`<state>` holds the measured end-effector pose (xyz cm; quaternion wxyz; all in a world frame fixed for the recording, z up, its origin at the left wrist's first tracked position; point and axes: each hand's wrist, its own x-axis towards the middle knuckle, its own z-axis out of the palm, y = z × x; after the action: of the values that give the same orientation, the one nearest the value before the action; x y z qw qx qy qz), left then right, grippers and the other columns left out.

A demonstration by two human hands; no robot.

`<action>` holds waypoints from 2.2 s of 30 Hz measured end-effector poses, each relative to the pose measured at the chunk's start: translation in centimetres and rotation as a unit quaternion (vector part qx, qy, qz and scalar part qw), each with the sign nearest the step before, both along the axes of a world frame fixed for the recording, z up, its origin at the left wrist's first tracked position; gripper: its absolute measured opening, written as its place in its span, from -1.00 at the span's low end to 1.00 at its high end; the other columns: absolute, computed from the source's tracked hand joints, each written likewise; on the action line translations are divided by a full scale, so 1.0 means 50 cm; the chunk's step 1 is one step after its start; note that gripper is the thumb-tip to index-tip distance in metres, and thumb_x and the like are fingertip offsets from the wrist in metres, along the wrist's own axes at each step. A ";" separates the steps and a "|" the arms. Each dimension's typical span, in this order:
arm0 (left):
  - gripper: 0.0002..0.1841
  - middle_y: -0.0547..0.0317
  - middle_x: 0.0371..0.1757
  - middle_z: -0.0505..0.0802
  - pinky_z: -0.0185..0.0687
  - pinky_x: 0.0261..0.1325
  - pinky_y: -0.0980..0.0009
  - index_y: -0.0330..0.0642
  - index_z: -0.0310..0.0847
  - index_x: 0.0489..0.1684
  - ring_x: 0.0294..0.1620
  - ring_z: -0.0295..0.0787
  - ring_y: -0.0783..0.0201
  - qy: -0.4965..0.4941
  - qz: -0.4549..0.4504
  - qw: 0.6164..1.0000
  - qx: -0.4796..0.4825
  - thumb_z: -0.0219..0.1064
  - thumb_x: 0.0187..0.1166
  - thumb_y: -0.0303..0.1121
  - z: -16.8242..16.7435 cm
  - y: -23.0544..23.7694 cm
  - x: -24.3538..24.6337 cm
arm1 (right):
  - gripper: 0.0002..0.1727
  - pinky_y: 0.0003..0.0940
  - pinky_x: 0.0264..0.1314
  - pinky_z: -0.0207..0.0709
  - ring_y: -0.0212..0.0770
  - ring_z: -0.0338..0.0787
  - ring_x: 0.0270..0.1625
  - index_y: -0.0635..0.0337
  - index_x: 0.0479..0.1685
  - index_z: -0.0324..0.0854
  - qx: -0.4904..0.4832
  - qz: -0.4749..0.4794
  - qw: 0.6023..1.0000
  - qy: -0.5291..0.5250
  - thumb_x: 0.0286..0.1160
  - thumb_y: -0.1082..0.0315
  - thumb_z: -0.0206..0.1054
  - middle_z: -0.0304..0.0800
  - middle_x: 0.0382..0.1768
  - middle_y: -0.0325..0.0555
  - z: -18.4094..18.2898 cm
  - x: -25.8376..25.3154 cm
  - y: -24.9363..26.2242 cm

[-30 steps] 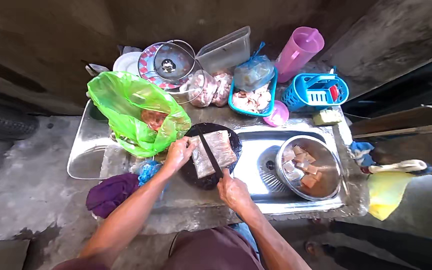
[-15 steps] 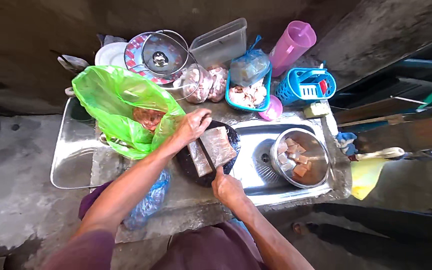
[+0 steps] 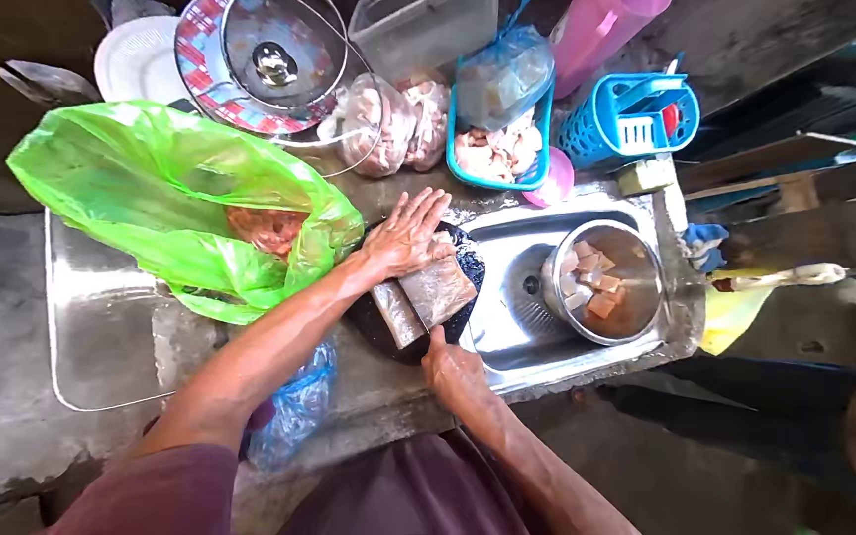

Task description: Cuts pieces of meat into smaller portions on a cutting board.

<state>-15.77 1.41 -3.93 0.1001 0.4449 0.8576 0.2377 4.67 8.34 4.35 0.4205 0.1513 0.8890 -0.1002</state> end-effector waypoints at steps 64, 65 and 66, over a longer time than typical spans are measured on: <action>-0.69 -0.15 0.19 0.81 0.68 0.31 -0.07 -0.23 0.73 0.19 0.23 0.80 -0.07 0.019 0.138 0.984 0.111 0.11 0.78 -0.30 0.146 -0.014 0.035 | -0.47 0.28 0.21 0.65 0.30 0.83 0.21 0.19 0.66 0.22 -0.051 0.007 0.996 0.077 0.80 0.16 -0.02 0.80 0.11 0.28 0.052 0.032 0.131; -0.68 -0.15 0.20 0.81 0.66 0.34 -0.05 -0.24 0.73 0.19 0.26 0.79 -0.06 0.020 0.125 0.986 0.105 0.10 0.79 -0.27 0.144 -0.001 0.023 | -0.46 0.28 0.20 0.65 0.30 0.84 0.20 0.18 0.67 0.21 -0.051 0.005 0.996 0.074 0.79 0.16 -0.02 0.80 0.10 0.28 0.047 0.033 0.128; -0.67 -0.14 0.21 0.81 0.65 0.37 -0.03 -0.23 0.73 0.19 0.27 0.78 -0.05 0.019 0.110 0.989 0.100 0.10 0.80 -0.25 0.143 0.012 0.014 | -0.45 0.28 0.20 0.66 0.30 0.84 0.20 0.17 0.69 0.20 -0.050 0.001 0.996 0.070 0.79 0.16 -0.02 0.80 0.10 0.28 0.043 0.032 0.126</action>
<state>-15.06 2.01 3.23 0.0116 0.3598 0.8752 0.3230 6.29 14.63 6.50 0.3639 0.1216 0.9104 -0.1544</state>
